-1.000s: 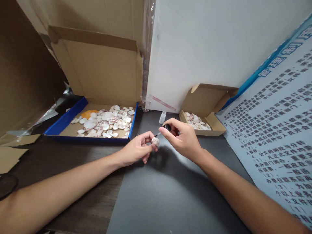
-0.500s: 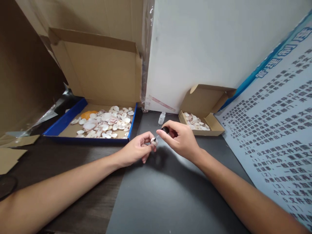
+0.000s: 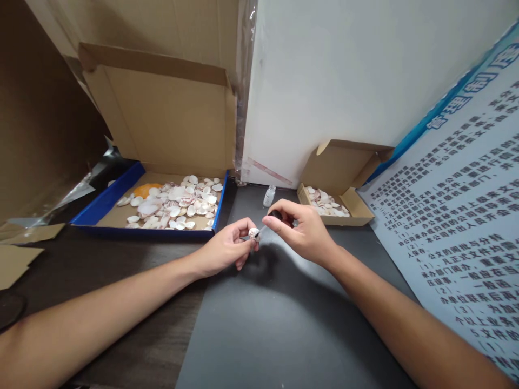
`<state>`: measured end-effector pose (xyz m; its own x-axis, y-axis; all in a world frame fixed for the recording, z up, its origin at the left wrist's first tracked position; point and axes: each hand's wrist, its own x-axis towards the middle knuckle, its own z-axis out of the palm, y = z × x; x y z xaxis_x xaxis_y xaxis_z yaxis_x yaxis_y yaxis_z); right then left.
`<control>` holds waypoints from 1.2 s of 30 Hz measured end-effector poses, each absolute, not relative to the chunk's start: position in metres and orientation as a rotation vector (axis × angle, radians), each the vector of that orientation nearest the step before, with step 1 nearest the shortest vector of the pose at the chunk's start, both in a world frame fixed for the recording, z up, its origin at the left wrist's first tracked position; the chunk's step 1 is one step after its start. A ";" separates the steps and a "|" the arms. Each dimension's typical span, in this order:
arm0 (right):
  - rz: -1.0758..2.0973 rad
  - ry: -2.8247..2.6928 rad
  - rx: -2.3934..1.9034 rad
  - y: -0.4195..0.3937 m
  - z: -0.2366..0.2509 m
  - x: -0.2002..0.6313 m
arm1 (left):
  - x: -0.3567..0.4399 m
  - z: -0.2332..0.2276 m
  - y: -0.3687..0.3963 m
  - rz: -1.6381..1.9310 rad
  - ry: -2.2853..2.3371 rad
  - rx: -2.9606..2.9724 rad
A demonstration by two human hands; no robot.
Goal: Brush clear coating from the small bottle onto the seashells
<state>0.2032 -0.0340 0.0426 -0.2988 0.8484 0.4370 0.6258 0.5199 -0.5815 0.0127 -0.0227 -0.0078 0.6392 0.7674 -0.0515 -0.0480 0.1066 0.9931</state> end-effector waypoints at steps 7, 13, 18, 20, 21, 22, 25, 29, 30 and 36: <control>0.373 -2.003 -1.227 -0.033 0.043 0.203 | 0.013 -0.006 -0.023 0.665 0.690 1.344; 0.246 -1.989 -1.253 -0.034 0.041 0.203 | 0.013 -0.005 -0.024 0.679 0.709 1.322; 0.392 -1.973 -1.214 -0.033 0.040 0.203 | 0.013 -0.004 -0.023 0.693 0.710 1.298; 0.320 -1.990 -1.247 -0.033 0.039 0.203 | 0.012 -0.005 -0.022 0.703 0.706 1.270; 0.286 -1.984 -1.259 -0.033 0.039 0.203 | 0.012 -0.005 -0.022 0.707 0.704 1.256; 0.279 -1.975 -1.260 -0.033 0.038 0.203 | 0.012 -0.005 -0.022 0.710 0.704 1.245; 0.365 -1.963 -1.226 -0.033 0.037 0.203 | 0.012 -0.006 -0.022 0.717 0.694 1.221; 0.279 -1.980 -1.273 -0.033 0.038 0.203 | 0.012 -0.007 -0.021 0.718 0.685 1.207; 0.262 -1.967 -1.277 -0.033 0.038 0.203 | 0.012 -0.007 -0.021 0.717 0.684 1.206; 0.341 -2.035 -1.220 -0.033 0.038 0.203 | 0.011 -0.009 -0.020 0.723 0.670 1.202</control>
